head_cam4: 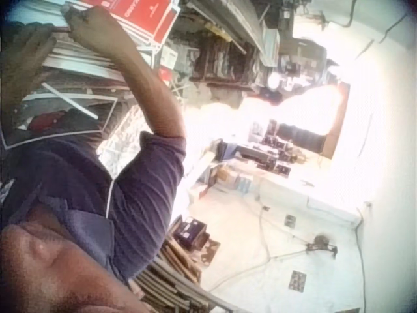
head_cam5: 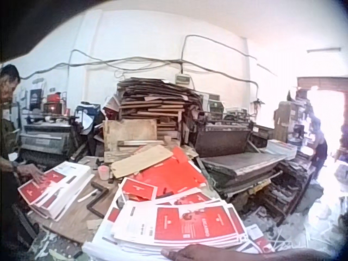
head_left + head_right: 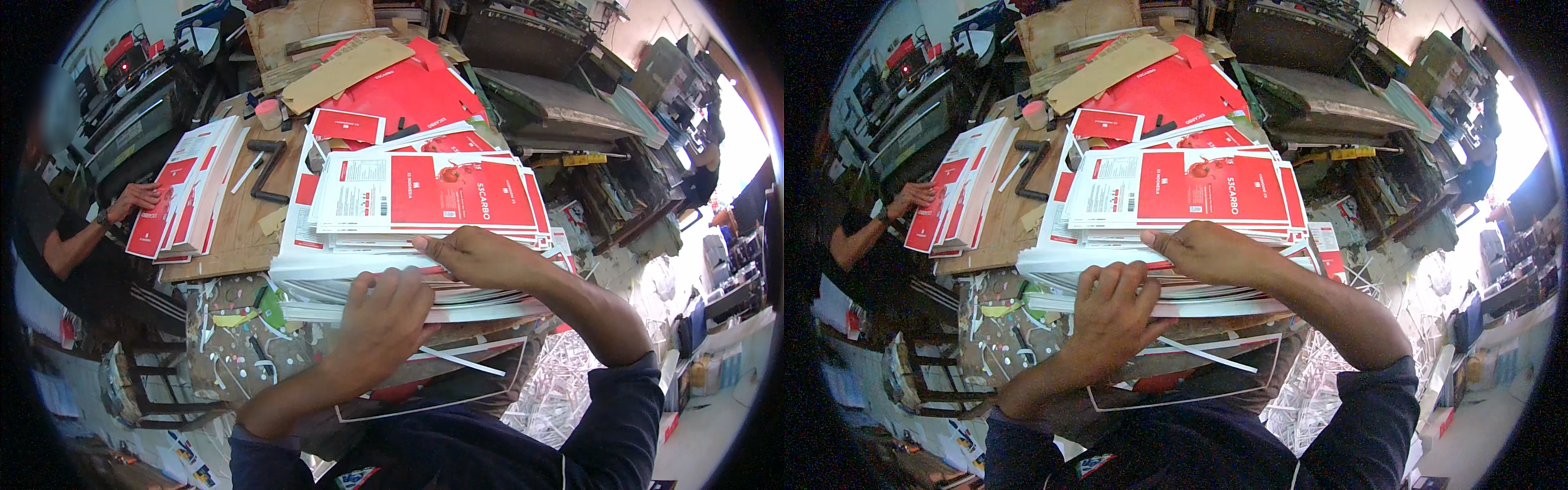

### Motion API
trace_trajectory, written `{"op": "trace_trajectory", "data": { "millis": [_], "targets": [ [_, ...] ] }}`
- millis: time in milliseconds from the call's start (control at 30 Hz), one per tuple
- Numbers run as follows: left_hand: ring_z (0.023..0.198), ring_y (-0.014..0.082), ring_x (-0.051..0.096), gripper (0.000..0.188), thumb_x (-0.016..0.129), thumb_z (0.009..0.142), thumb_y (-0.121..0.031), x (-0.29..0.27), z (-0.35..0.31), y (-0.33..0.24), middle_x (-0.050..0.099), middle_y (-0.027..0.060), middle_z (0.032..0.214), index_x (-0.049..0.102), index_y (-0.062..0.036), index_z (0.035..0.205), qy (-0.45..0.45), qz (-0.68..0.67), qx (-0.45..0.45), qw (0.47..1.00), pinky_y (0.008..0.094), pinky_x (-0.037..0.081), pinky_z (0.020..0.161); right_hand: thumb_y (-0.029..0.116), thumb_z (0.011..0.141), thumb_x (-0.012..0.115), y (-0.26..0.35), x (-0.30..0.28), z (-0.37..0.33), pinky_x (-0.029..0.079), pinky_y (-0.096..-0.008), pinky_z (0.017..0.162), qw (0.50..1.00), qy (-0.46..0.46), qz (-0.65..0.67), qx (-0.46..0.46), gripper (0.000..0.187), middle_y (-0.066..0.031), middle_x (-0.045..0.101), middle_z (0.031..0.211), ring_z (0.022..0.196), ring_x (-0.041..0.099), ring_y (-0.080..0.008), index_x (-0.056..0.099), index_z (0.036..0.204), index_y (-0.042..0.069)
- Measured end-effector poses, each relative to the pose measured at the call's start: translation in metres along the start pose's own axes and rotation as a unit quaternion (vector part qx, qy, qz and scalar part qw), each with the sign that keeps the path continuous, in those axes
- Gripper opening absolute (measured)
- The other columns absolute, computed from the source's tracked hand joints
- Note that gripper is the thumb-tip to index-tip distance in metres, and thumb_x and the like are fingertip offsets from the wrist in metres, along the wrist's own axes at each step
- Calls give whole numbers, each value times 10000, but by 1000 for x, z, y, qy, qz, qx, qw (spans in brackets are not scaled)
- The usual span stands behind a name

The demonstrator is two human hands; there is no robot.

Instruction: The person pulls and peels away thin strips of waste paper from the edges of a stack of red and white printed cardboard sheets by hand. The person repeats this action on multiple sides of the stack, clearing the debris onto the floor.

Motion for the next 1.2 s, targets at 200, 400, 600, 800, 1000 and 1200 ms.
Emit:
{"op": "trace_trajectory", "data": {
  "millis": [200, 400, 600, 800, 1000, 1200],
  "targets": [
    [828, 211, 567, 220, 649, 795, -242, 6, -14, -9, 544, 55, 837, 575, -90, 937, 21, -9, 87, 996, 364, 428, 769, 523, 1048, 360, 5, -11, 27, 490, -549, 684, 976, -80, -195, -50, 657, -279, 625, 717, 698, 632, -471, 703, 892, -16],
    [831, 234, 576, 315, 712, 744, -292, 10, -17, -7, 563, 54, 851, 584, -93, 952, 22, -26, 78, 996, 381, 446, 753, 518, 1039, 394, 36, -3, 34, 499, -546, 691, 953, -52, -286, -92, 622, -249, 647, 745, 688, 643, -451, 715, 926, -2],
    [1013, 323, 669, 300, 654, 835, -235, 2, -15, 4, 675, 117, 1039, 657, -112, 1108, -96, -142, 66, 983, 437, 531, 907, 661, 890, 596, 68, 18, -12, 513, -439, 765, 967, 105, -182, -146, 707, -255, 696, 902, 842, 691, -351, 701, 990, -30],
    [769, 241, 678, 220, 626, 800, -184, 15, -10, -5, 660, 75, 801, 674, -35, 955, -76, -64, 44, 994, 360, 543, 633, 677, 910, 518, 96, 49, 25, 532, -492, 779, 964, 125, -171, -161, 776, -296, 682, 867, 814, 685, -420, 714, 936, -73],
    [736, 201, 637, 123, 628, 772, -196, 16, -15, -25, 620, 52, 751, 599, -90, 825, -35, -6, 97, 995, 332, 494, 677, 696, 897, 507, 129, 18, 96, 521, -522, 775, 969, -69, -177, -158, 797, -303, 672, 820, 809, 675, -442, 705, 821, -72],
    [736, 203, 615, 105, 627, 760, -193, 9, -22, -22, 602, 39, 747, 591, -113, 817, -57, -33, 65, 996, 338, 470, 669, 676, 892, 548, 67, 19, 112, 524, -487, 847, 982, -27, -142, -121, 799, -338, 675, 936, 895, 682, -439, 698, 955, -106]
  ]
}}
Point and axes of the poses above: each hand's wrist, its own z-axis towards the middle knuckle, its own x-axis out of the palm, y = z × x, the point moved 8 cm from there along z, towards the middle knuckle
